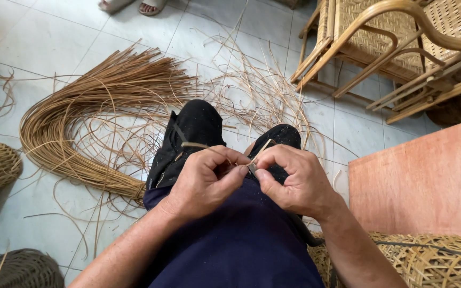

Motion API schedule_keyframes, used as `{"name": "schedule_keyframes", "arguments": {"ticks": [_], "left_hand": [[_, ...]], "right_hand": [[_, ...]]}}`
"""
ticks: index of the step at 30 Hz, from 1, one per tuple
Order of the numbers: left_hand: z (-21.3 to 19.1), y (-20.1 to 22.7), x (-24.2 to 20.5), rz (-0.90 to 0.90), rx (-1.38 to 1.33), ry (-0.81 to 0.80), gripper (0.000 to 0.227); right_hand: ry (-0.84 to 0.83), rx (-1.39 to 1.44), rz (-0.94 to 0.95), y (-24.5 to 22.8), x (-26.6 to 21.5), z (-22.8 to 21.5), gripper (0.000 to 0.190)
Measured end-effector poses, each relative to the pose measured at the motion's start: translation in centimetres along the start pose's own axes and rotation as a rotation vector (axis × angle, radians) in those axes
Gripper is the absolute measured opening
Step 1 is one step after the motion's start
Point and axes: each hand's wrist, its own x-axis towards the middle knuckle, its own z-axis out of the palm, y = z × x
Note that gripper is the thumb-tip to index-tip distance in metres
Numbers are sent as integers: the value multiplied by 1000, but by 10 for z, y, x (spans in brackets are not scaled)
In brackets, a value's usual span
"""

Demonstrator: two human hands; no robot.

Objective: The person uses a knife to strip or shave thin strips of rattan by hand, pulling the material across the blade while seated.

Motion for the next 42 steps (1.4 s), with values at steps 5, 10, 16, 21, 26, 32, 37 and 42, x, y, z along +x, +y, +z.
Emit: {"name": "schedule_keyframes", "arguments": {"ticks": [5, 10, 16, 21, 26, 32, 37, 42], "left_hand": [[1, 5, 3, 86, 61, 28, 9], [-1, 12, 8, 233, 163, 64, 5], [1, 5, 14, 263, 126, 41, 7], [5, -5, 16, 256, 111, 1, 6], [4, -8, 20, 319, 129, 14, 5], [1, -27, 16, 330, 151, 65, 4], [-3, -29, 15, 288, 141, 35, 4], [-10, -23, 15, 181, -75, -25, 7]], "right_hand": [[-19, -99, -39, 0, 4, 1, 8], [-21, -59, -51, 1, 12, -2, 12], [-79, 75, 37, 13, 13, -5, 7], [-84, 110, 102, 12, 10, -4, 10], [-80, 107, 216, 22, 7, 2, 10], [-31, 204, 276, 40, 9, 25, 12], [4, 188, 220, 43, 9, 30, 16], [44, 335, 200, 51, 0, 24, 18]]}}
